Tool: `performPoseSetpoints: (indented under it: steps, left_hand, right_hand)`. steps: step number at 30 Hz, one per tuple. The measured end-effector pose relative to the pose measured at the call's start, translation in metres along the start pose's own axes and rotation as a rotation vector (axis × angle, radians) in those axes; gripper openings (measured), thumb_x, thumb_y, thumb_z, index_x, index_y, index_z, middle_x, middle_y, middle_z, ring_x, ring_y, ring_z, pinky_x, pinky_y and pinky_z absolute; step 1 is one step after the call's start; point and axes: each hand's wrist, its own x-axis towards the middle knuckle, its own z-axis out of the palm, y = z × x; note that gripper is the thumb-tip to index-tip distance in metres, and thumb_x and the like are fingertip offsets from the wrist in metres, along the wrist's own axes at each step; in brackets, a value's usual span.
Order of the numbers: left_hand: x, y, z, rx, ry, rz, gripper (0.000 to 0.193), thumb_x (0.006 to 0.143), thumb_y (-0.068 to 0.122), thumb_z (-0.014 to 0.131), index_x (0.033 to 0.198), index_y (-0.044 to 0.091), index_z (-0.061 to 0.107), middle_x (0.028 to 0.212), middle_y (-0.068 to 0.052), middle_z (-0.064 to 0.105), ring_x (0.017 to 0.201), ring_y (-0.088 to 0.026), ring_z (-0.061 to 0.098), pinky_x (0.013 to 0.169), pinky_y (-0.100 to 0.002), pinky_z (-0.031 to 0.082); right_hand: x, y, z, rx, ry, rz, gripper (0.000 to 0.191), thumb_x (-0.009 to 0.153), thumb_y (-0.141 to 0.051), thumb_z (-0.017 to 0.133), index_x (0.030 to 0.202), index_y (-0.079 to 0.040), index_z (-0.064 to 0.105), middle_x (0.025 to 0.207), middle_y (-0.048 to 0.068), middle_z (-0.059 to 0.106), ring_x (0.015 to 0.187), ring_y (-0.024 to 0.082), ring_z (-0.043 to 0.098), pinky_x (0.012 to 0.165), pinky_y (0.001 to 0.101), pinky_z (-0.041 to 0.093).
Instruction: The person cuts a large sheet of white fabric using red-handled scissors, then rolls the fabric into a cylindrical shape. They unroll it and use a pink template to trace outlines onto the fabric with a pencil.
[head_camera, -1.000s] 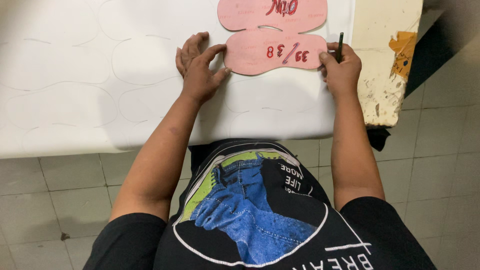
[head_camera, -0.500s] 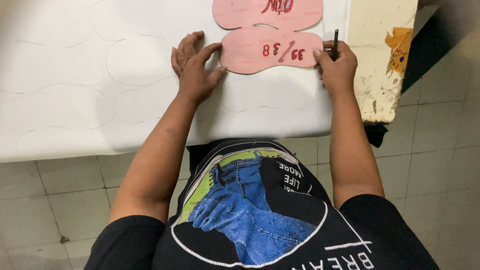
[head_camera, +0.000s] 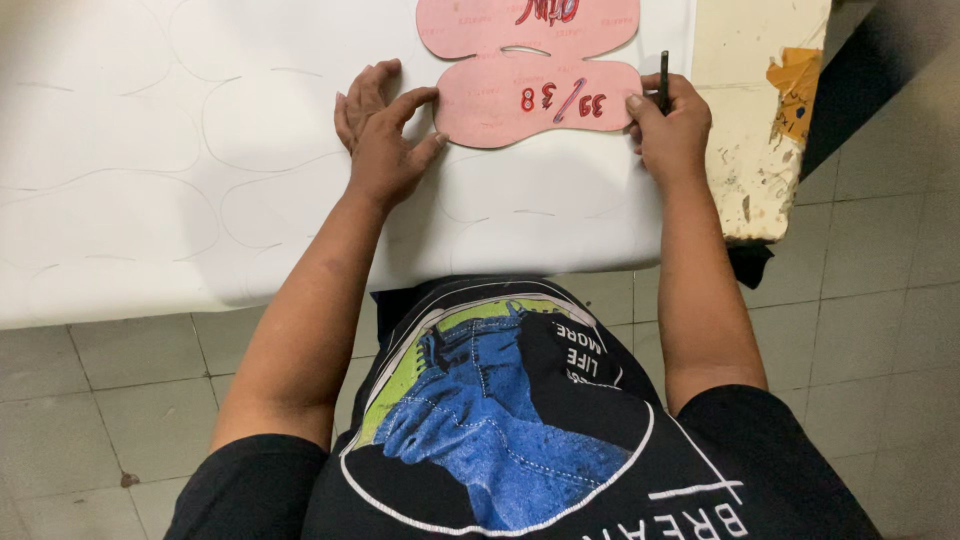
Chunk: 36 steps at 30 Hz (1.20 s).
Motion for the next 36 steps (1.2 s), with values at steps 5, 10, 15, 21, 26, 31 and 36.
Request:
performPoseSetpoints:
  steps: [5, 10, 15, 21, 26, 31, 36]
  left_hand:
    - [0.000, -0.001, 0.001, 0.007, 0.012, 0.005, 0.047, 0.085, 0.032, 0.084, 0.130, 0.028, 0.070, 0.161, -0.008, 0.032, 0.156, -0.030, 0.014, 0.124, -0.053, -0.007]
    - [0.000, 0.003, 0.000, 0.017, 0.014, -0.006, 0.048, 0.084, 0.032, 0.085, 0.130, 0.028, 0.070, 0.160, -0.007, 0.033, 0.156, -0.030, 0.014, 0.125, -0.053, -0.006]
    - [-0.001, 0.005, 0.000, 0.018, 0.001, -0.026, 0.047, 0.084, 0.032, 0.084, 0.128, 0.028, 0.069, 0.160, -0.007, 0.032, 0.156, -0.029, 0.013, 0.124, -0.054, -0.006]
    - [0.006, 0.006, 0.026, 0.261, 0.015, 0.114, 0.044, 0.081, 0.018, 0.078, 0.123, 0.029, 0.071, 0.156, -0.009, 0.039, 0.149, -0.034, 0.025, 0.120, -0.057, 0.008]
    - [0.019, 0.037, 0.064, 0.311, -0.244, 0.328, 0.029, 0.103, 0.009, 0.059, 0.128, -0.006, 0.060, 0.147, -0.019, 0.049, 0.130, -0.037, 0.051, 0.109, -0.047, 0.047]
    - [0.004, 0.079, 0.097, 0.552, -0.075, 0.377, 0.075, 0.077, 0.039, 0.074, 0.129, -0.012, 0.056, 0.134, -0.044, 0.043, 0.119, -0.061, 0.044, 0.092, -0.063, 0.046]
    - [-0.006, 0.081, 0.109, 0.554, -0.157, 0.464, 0.077, 0.081, 0.043, 0.072, 0.132, -0.011, 0.053, 0.145, -0.032, 0.045, 0.135, -0.051, 0.044, 0.108, -0.062, 0.037]
  right_hand:
    - [0.000, 0.000, 0.000, 0.007, 0.009, -0.008, 0.018, 0.095, -0.011, 0.076, 0.111, -0.005, 0.068, 0.076, -0.002, 0.065, 0.058, 0.005, 0.058, 0.047, 0.0235, 0.047]
    - [-0.003, -0.003, 0.001, -0.045, 0.028, -0.012, 0.021, 0.094, -0.014, 0.078, 0.110, -0.004, 0.067, 0.078, -0.003, 0.066, 0.058, 0.005, 0.058, 0.046, 0.0237, 0.047]
    - [-0.004, -0.005, 0.002, -0.055, 0.027, -0.028, 0.020, 0.095, -0.014, 0.078, 0.110, -0.005, 0.067, 0.078, -0.002, 0.064, 0.058, 0.005, 0.058, 0.046, 0.0244, 0.048]
    - [0.002, 0.006, 0.000, -0.234, 0.032, -0.003, 0.022, 0.095, -0.019, 0.077, 0.104, -0.003, 0.065, 0.076, 0.003, 0.064, 0.059, 0.013, 0.057, 0.052, 0.0322, 0.048]
    - [0.008, -0.003, -0.003, -0.649, 0.107, -0.431, 0.029, 0.084, -0.022, 0.086, 0.099, -0.003, 0.070, 0.094, 0.010, 0.059, 0.083, 0.027, 0.061, 0.070, 0.0410, 0.050]
    - [-0.007, -0.054, 0.034, -0.373, 0.046, -0.777, 0.011, 0.104, -0.012, 0.074, 0.100, -0.003, 0.070, 0.103, 0.012, 0.056, 0.097, 0.028, 0.061, 0.084, 0.0400, 0.052]
    - [-0.036, -0.106, 0.090, -0.152, -0.446, -0.787, 0.014, 0.108, -0.019, 0.070, 0.109, -0.005, 0.070, 0.101, 0.009, 0.071, 0.089, 0.025, 0.070, 0.080, 0.0382, 0.056]
